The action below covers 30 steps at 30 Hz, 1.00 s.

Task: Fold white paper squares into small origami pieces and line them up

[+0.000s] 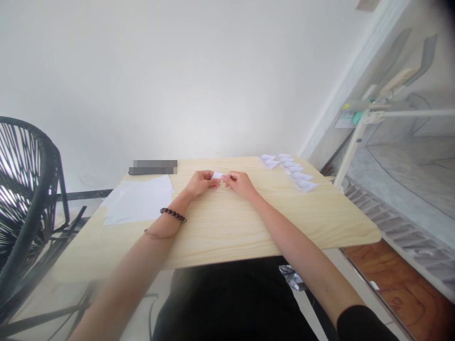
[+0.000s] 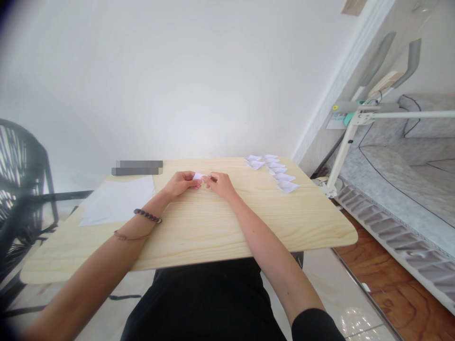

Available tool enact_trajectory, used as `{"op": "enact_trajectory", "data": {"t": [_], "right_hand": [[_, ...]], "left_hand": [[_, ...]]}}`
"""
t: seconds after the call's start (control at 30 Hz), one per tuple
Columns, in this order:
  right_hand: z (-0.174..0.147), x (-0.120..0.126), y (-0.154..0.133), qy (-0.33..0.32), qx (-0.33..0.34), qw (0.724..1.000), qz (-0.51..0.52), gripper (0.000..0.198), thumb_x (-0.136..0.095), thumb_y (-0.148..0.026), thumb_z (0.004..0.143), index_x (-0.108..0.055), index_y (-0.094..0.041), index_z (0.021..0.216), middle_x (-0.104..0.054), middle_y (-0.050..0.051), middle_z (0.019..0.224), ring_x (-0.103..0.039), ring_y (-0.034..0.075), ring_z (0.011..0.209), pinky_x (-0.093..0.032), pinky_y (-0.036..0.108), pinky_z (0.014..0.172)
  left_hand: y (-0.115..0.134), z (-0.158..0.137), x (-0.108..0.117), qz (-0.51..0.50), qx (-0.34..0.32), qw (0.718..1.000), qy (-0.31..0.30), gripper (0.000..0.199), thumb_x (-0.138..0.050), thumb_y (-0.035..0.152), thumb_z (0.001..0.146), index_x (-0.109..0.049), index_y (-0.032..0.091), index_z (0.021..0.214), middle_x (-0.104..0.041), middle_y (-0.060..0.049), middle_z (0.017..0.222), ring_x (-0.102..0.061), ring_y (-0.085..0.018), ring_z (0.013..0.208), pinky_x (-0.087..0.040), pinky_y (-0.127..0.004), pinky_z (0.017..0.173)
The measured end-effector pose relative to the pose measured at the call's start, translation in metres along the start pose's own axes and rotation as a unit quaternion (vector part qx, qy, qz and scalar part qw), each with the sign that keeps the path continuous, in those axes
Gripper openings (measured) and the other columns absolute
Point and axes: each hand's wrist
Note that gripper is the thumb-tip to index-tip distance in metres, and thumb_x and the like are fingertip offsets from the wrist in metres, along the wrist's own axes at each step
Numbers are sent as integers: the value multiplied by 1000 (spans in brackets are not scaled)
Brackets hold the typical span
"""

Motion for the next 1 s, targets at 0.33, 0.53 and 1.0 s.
{"op": "enact_trajectory", "data": {"t": [0.33,0.53,1.0], "right_hand": [[1,1,6,-11,-33,995,98,37,-47,-49,76,-58,-15,66,-62,1,60,-51,8,47,-40,19,49],[1,2,8,1,-18,998,65,37,-42,-46,80,-59,-16,66,-60,0,57,-51,8,46,-40,20,50],[-1,0,3,-1,7,1000,11,36,-37,-40,82,-51,-17,57,-53,-3,53,-46,8,48,-35,20,51]], "left_hand": [[4,-3,-3,-49,40,998,27,31,-72,33,56,-66,12,78,-66,-4,72,-61,-16,69,-50,-29,70],[3,-3,1,-65,65,995,-28,34,-74,31,55,-65,12,82,-68,-5,77,-63,-20,76,-50,-35,77],[13,-8,0,-59,63,995,-55,31,-72,28,57,-65,11,82,-67,-8,82,-63,-20,76,-48,-37,80]]}}
Point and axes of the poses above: each hand's wrist, its own z-axis towards the middle knuckle, its own x-axis out of the back of the hand, y = z × x
